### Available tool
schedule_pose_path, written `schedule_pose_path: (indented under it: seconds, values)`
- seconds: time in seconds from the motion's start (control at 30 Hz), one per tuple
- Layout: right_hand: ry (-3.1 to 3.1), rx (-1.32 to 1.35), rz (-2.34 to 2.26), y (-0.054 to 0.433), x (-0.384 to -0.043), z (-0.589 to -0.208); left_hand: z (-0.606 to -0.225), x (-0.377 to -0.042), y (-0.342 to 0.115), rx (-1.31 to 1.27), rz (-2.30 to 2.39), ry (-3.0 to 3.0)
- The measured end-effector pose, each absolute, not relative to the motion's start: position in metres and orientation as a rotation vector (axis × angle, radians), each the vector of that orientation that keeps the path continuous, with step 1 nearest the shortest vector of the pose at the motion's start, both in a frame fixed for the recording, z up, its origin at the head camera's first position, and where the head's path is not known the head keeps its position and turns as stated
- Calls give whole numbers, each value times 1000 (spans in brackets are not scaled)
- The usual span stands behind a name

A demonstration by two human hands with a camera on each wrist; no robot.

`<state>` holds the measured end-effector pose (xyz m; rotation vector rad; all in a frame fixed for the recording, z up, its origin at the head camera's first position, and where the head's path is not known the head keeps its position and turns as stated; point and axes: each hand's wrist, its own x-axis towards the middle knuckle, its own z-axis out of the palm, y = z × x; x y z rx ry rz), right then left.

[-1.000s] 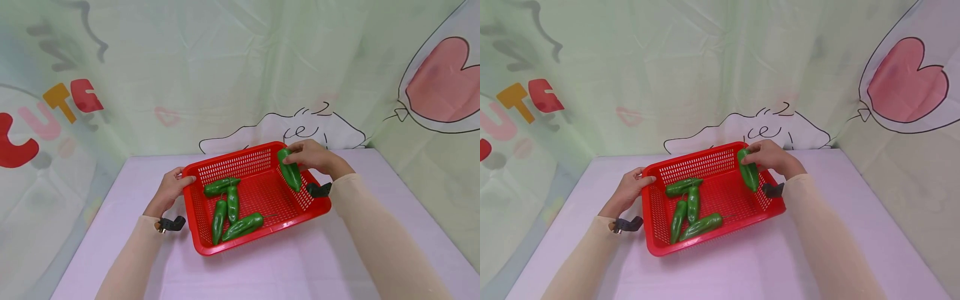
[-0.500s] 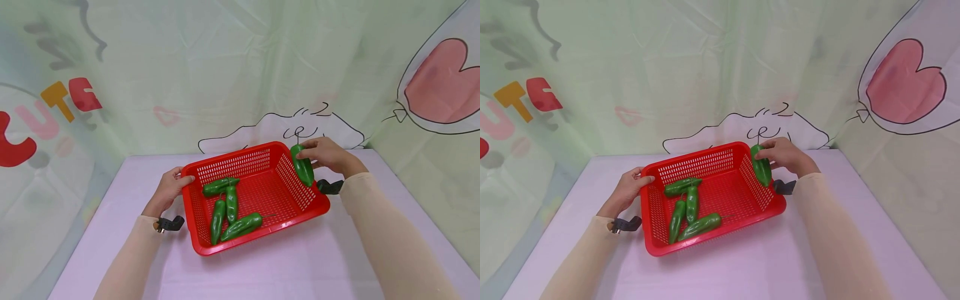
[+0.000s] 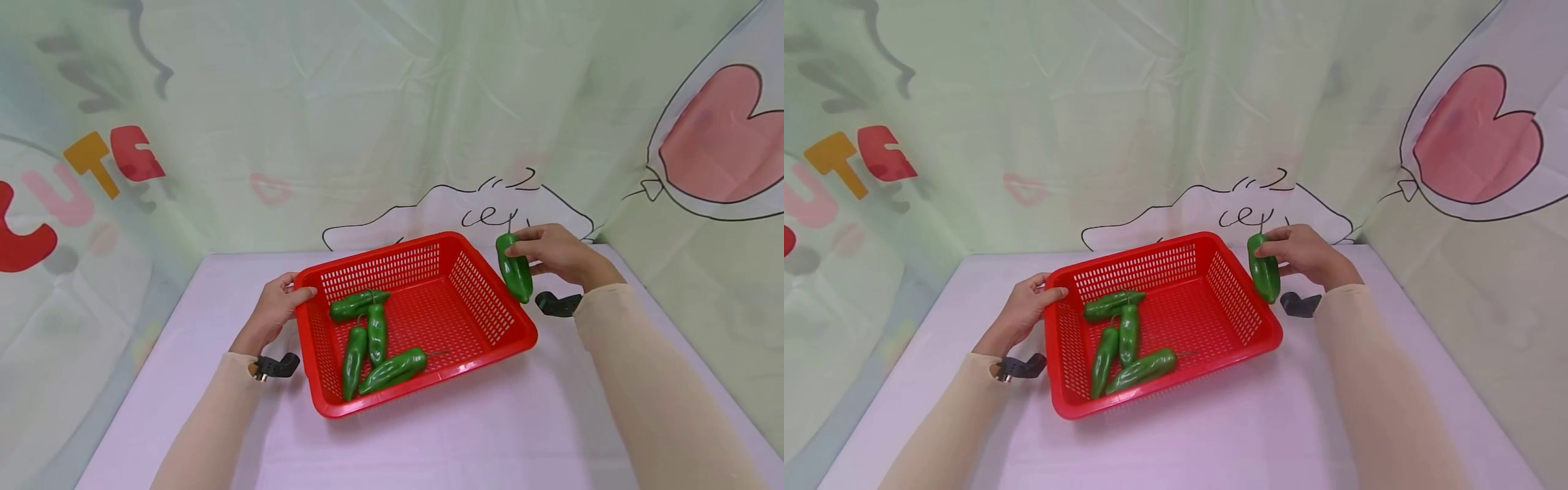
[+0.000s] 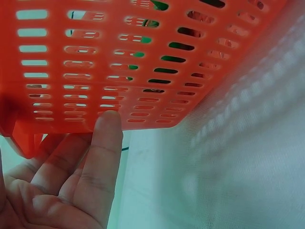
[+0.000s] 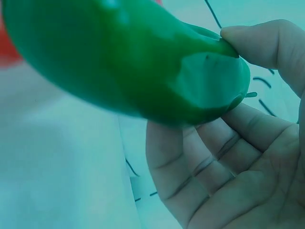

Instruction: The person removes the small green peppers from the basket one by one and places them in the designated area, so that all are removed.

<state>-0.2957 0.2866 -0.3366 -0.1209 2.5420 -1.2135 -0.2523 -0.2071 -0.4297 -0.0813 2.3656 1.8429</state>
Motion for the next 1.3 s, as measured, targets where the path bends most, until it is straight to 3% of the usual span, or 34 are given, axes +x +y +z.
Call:
schedule_pose_path:
  seconds: [1.3]
  values:
    - [2428, 88, -1248, 332, -298, -397, -430, -253, -206, -113, 1811, 2393]
